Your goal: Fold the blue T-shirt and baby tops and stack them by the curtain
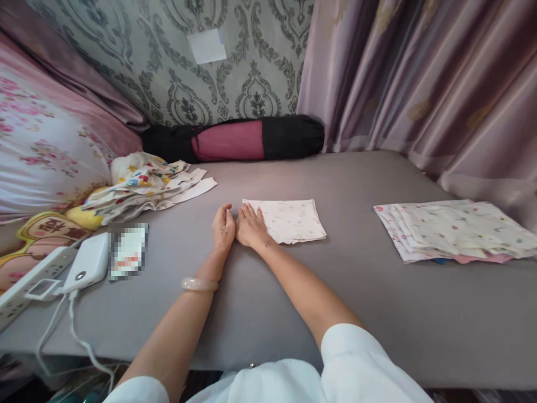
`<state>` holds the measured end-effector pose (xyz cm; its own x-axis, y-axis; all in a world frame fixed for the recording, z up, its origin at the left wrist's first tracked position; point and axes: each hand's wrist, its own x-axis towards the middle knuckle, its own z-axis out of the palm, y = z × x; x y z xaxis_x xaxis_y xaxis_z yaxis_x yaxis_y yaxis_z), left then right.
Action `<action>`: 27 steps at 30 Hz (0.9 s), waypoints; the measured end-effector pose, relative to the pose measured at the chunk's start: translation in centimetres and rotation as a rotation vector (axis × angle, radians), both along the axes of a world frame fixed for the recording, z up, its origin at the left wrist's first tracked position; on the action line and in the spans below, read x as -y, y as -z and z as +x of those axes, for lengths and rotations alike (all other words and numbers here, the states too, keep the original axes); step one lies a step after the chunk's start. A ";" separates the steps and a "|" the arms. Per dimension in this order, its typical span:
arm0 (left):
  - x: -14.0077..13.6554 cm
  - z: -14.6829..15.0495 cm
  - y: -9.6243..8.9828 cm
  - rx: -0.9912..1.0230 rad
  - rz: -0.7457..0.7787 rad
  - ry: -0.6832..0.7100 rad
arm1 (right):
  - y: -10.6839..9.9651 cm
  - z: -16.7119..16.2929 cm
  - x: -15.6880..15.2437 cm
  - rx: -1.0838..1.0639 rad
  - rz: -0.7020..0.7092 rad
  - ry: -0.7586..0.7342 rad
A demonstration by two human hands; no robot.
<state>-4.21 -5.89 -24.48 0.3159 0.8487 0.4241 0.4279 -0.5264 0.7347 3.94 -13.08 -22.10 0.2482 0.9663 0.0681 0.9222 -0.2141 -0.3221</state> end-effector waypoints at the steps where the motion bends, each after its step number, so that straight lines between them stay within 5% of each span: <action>1: 0.1 0.0 -0.1 -0.018 0.019 0.013 | -0.2 0.4 0.1 -0.023 -0.001 0.009; 11: 2.4 0.6 -0.7 -0.458 0.270 0.317 | 0.4 3.9 2.5 0.065 0.021 0.169; 27: 2.9 0.7 -0.8 -0.555 0.321 0.294 | 0.4 5.8 4.5 0.101 0.014 0.301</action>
<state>-3.55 -8.80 -23.69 0.7553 0.5545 0.3494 0.5008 -0.8322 0.2380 9.74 -17.55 -22.49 0.5140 0.8494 0.1196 0.8456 -0.4784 -0.2368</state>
